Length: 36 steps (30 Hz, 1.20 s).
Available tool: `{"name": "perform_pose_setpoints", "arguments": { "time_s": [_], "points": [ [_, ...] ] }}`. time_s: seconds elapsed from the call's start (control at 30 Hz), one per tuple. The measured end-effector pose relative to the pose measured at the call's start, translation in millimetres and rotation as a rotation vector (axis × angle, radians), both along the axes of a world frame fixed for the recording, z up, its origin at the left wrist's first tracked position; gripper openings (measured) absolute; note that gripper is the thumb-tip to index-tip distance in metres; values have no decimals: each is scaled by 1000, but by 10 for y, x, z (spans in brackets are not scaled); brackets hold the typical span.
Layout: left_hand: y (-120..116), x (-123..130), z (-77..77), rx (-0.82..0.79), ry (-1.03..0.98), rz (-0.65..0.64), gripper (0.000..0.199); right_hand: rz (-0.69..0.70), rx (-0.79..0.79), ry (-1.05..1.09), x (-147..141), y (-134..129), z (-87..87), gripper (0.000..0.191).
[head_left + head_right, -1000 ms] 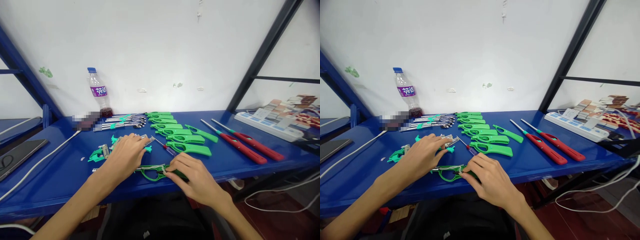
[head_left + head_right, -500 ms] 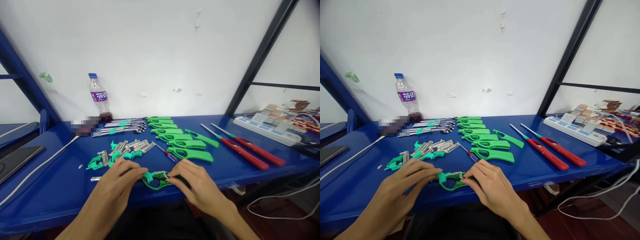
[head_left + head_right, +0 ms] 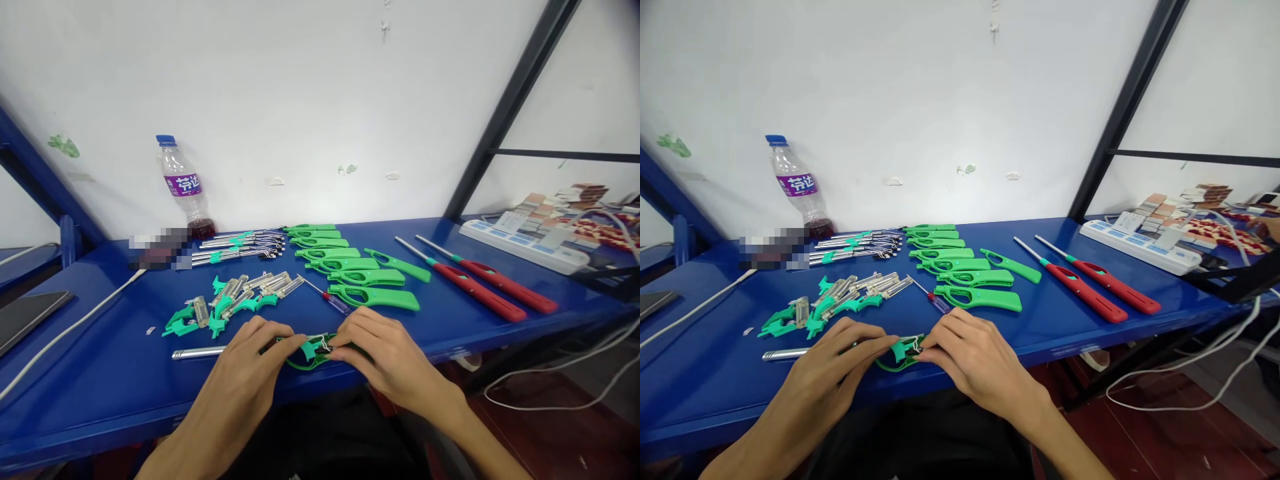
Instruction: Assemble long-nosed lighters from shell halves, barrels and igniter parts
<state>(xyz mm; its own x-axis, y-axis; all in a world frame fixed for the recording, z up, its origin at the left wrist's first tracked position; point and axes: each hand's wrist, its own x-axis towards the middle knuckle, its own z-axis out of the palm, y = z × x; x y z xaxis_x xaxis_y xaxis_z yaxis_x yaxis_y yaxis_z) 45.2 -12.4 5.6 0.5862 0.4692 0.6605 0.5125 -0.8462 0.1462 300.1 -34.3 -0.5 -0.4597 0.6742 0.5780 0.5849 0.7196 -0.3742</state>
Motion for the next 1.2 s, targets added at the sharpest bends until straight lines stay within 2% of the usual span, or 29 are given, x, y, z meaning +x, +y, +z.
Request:
{"name": "perform_pose_setpoints", "arguments": {
  "time_s": [0.23, 0.43, 0.8, 0.97, 1.2],
  "points": [
    [-9, -4, -29, -24, -21, -25, 38, -23, 25, 3, -24, -3, -6, 11],
    [7, 12, -65, -15, -69, -36, 28, -9, 20, -17, -4, -2, 6, 12],
    [15, 25, -16, 29, -84, -13, 41, -12, 68, -18, -26, 6, -16, 11],
    [9, 31, -3, -15, -82, 21, 41, -12, 80, 2, -32, 6, -18, 11],
    [17, 20, -39, -40, -81, -13, 43, -14, 62, 14, -32, -10, -7, 10]
  ]
}}
